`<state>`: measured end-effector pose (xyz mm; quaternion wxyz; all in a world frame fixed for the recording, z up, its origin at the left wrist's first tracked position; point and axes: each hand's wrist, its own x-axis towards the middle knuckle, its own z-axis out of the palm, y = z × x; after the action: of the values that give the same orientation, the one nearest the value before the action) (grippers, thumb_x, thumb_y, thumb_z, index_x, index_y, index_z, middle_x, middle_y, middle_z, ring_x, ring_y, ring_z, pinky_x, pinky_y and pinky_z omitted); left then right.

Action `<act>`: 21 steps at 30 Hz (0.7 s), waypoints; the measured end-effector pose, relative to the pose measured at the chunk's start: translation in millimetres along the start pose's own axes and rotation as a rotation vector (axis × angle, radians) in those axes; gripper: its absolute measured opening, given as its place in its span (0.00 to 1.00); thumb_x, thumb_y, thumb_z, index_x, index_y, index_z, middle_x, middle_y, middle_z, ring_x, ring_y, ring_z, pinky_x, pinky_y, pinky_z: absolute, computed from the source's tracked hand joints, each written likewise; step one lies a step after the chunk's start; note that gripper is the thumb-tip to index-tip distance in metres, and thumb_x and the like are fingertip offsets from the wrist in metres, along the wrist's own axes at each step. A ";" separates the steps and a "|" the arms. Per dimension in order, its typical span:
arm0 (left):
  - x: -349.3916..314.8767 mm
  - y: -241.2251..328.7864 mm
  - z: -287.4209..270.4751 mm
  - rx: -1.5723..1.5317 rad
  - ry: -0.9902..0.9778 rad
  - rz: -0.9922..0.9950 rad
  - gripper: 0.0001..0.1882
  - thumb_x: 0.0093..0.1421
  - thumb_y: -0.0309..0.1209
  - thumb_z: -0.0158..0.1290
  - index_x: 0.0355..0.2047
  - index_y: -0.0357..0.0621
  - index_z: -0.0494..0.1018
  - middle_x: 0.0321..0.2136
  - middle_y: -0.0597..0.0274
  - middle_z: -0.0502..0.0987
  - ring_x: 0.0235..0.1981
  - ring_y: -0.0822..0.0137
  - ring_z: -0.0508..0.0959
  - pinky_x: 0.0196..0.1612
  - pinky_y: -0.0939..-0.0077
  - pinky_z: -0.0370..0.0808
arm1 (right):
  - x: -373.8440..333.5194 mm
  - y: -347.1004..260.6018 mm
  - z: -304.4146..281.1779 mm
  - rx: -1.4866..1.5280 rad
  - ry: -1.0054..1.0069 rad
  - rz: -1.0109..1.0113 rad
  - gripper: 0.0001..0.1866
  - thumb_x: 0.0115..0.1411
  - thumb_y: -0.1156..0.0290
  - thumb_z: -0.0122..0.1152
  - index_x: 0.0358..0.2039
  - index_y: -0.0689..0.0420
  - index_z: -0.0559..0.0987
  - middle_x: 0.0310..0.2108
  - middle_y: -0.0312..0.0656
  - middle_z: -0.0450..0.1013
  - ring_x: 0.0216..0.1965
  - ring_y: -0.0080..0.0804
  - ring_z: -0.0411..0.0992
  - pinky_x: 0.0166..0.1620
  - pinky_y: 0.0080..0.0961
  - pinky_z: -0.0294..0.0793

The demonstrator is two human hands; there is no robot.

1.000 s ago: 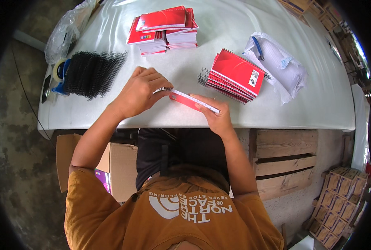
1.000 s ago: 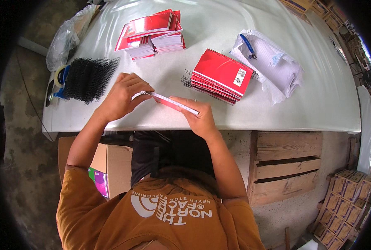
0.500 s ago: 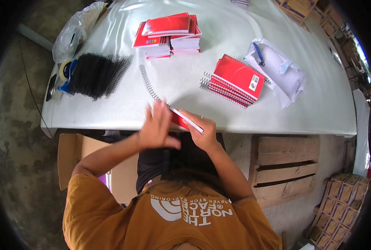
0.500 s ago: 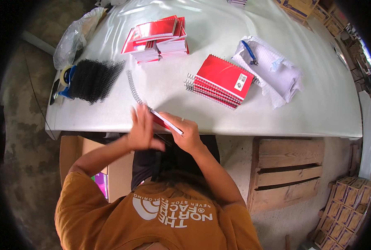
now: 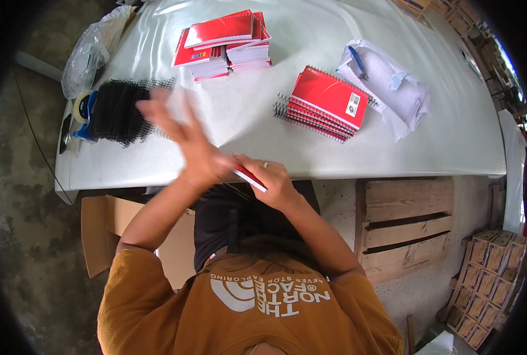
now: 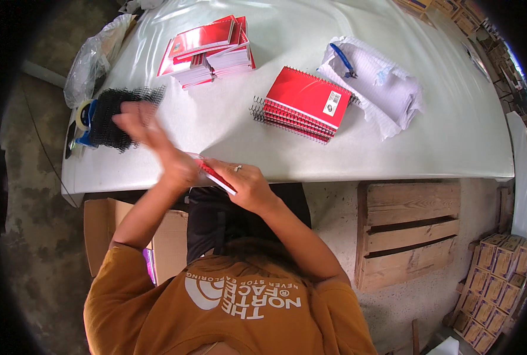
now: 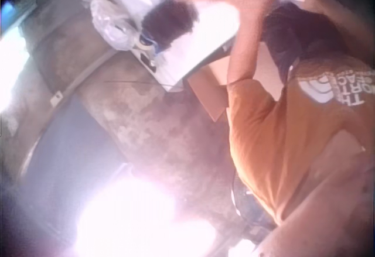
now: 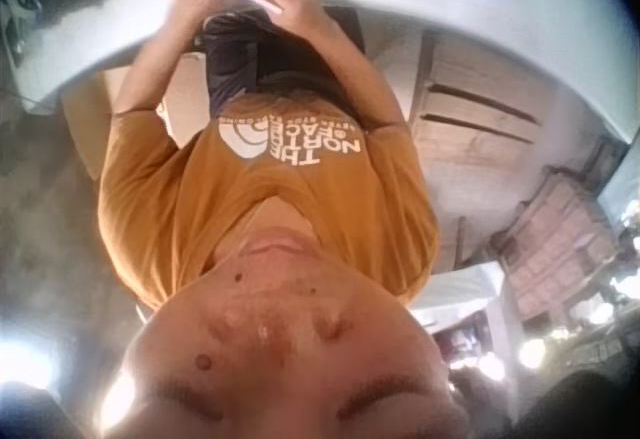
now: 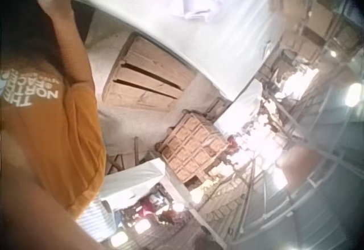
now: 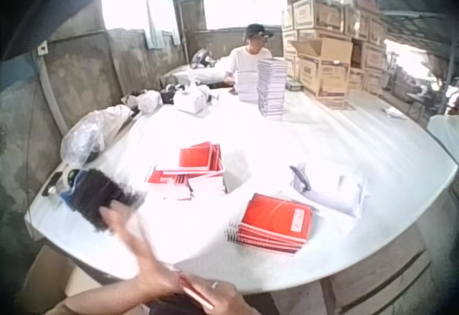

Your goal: The person takes individual red notebook covers and stacks of paper, aligns them, and manually threads a plastic spiral coil through the pre-punched holes to bind them together.

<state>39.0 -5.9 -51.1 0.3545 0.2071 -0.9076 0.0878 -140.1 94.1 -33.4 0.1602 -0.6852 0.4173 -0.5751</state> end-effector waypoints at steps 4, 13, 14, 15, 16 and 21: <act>8.6 47.1 -13.4 -0.101 -0.457 0.055 0.59 0.45 0.75 0.37 0.58 0.28 0.55 0.59 0.22 0.42 0.61 0.27 0.41 0.56 0.29 0.35 | 4.9 11.3 -6.2 0.039 0.069 0.054 0.29 0.46 0.82 0.59 0.52 0.58 0.69 0.37 0.49 0.75 0.31 0.45 0.75 0.33 0.34 0.73; -34.5 59.8 7.6 -0.221 -0.288 0.279 0.55 0.43 0.72 0.42 0.56 0.34 0.59 0.58 0.30 0.51 0.60 0.30 0.48 0.52 0.29 0.46 | 6.5 10.0 -1.7 0.177 -0.008 0.197 0.28 0.51 0.71 0.61 0.53 0.61 0.67 0.41 0.47 0.75 0.38 0.41 0.76 0.39 0.30 0.74; -8.7 59.6 -2.9 -0.069 -0.101 0.347 0.53 0.44 0.72 0.42 0.55 0.36 0.60 0.59 0.32 0.51 0.60 0.30 0.48 0.53 0.30 0.46 | 1.0 7.9 -1.5 0.220 -0.046 0.217 0.29 0.51 0.70 0.61 0.54 0.62 0.66 0.43 0.47 0.74 0.39 0.41 0.76 0.40 0.29 0.74; 27.8 56.9 -14.4 0.006 0.022 0.140 0.50 0.50 0.70 0.37 0.55 0.35 0.60 0.58 0.34 0.52 0.60 0.33 0.50 0.56 0.34 0.42 | -1.0 14.5 0.7 0.022 -0.028 0.052 0.34 0.50 0.67 0.63 0.58 0.55 0.61 0.37 0.47 0.75 0.34 0.47 0.76 0.34 0.31 0.74; 65.9 53.1 -27.2 0.064 0.129 -0.078 0.46 0.55 0.67 0.32 0.56 0.35 0.59 0.57 0.36 0.53 0.59 0.35 0.52 0.59 0.38 0.39 | 0.2 17.1 0.5 0.086 -0.018 0.067 0.34 0.51 0.68 0.63 0.58 0.55 0.61 0.37 0.46 0.75 0.34 0.47 0.76 0.34 0.30 0.74; 49.9 67.7 -32.9 -0.095 -0.281 0.034 0.31 0.55 0.47 0.52 0.54 0.41 0.65 0.50 0.55 0.69 0.56 0.55 0.65 0.62 0.52 0.42 | 12.6 18.3 -9.6 0.258 0.004 0.307 0.37 0.51 0.75 0.61 0.60 0.57 0.55 0.32 0.46 0.75 0.33 0.42 0.76 0.34 0.28 0.73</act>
<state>-3.7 49.3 6.1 0.2318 0.1849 -0.9548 0.0210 -156.1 76.1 -35.2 0.3316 -0.5863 0.4402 -0.5937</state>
